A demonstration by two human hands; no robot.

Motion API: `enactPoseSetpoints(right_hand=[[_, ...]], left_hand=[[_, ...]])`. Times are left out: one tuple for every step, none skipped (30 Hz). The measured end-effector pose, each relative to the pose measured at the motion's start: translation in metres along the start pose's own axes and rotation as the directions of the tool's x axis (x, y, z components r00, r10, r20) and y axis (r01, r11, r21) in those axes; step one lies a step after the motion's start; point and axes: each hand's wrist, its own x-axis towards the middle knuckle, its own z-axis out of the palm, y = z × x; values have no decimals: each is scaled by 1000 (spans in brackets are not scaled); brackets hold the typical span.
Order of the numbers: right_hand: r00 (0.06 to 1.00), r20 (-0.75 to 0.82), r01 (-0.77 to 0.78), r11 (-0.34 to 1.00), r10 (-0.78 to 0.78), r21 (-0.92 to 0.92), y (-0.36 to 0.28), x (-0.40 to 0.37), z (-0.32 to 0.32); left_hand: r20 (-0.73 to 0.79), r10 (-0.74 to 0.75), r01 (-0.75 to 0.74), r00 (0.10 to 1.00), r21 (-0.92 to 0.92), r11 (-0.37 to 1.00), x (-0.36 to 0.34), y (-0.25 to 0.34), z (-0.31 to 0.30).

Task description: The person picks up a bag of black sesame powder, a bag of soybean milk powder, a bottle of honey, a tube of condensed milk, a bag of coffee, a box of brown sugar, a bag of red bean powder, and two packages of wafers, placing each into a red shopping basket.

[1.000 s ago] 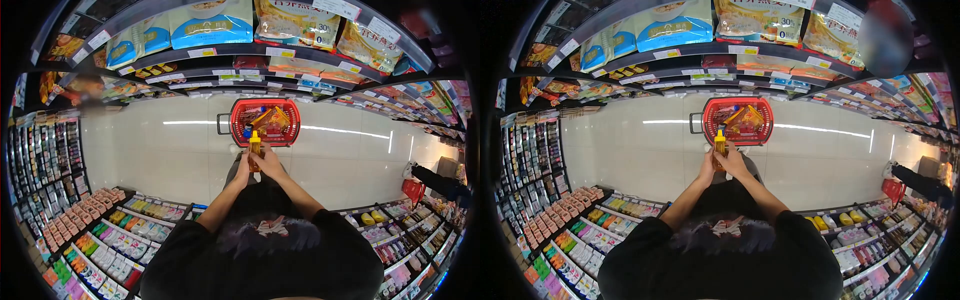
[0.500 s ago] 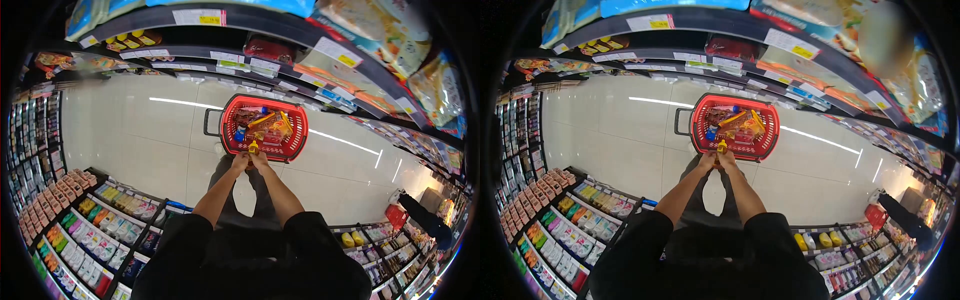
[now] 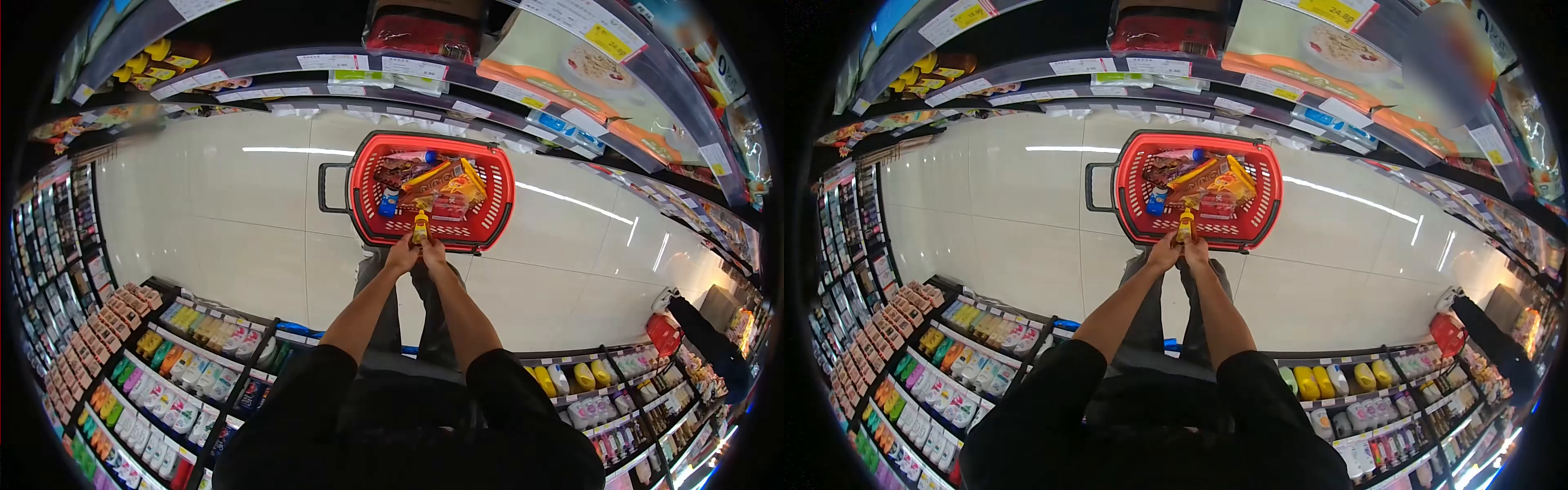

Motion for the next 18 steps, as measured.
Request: enactPoseSetpoints(right_hand=[[1000,0,-1,1000,1,7,4,2,1],[995,-94,14,995,-24,-100,-10,-9,3],[982,-182,18,978,-57,-209,-11,-9,4],[982,-182,14,979,-52,-205,-12,-6,6],[969,-190,119,975,-155,-188,-1,7,8],[946,-202,220,960,-253,-173,3,10,8],[947,-206,211,962,-245,-172,6,14,6],[969,-123,189,964,-214,-186,-1,10,3],[982,-42,170,965,-182,-201,-6,5,-1],[983,-66,153,958,-174,-241,-11,-2,0],[982,-73,154,959,-176,-238,-9,-3,-3],[976,-24,200,942,-214,-271,-2,-5,-6],[968,28,248,921,-251,-301,5,-8,-9],[943,16,318,881,-333,-350,6,-17,-12],[941,12,322,881,-339,-348,6,-28,-17],[952,40,291,858,-303,-423,6,-39,-25],[961,66,264,827,-267,-497,2,-53,-32],[958,65,273,824,-279,-496,-3,-68,-39]], left_hand=[[6,-12,11,1000,18,1000,-1,4,-1],[12,-23,23,1000,34,999,-1,8,-1],[13,-24,24,1000,37,999,2,7,4],[-60,10,-4,998,97,995,6,5,8],[-128,47,-27,991,158,987,9,1,11],[-122,41,-21,992,161,987,11,-2,13],[-139,26,-8,990,124,992,12,-4,15],[-156,11,3,988,85,996,13,-6,17],[-149,10,3,989,87,996,12,-9,19],[-66,20,-13,998,117,993,13,-10,18],[19,29,-32,999,147,989,13,-10,18],[38,29,-34,999,135,990,9,-11,18],[41,33,-38,999,137,990,2,-12,19],[48,51,-56,998,114,992,-8,-10,18],[52,71,-75,996,90,993,-18,-7,15],[51,78,-83,996,91,992,-29,-3,11],[61,94,-102,994,142,985,-40,0,7],[71,111,-123,991,192,974,-50,1,3]])
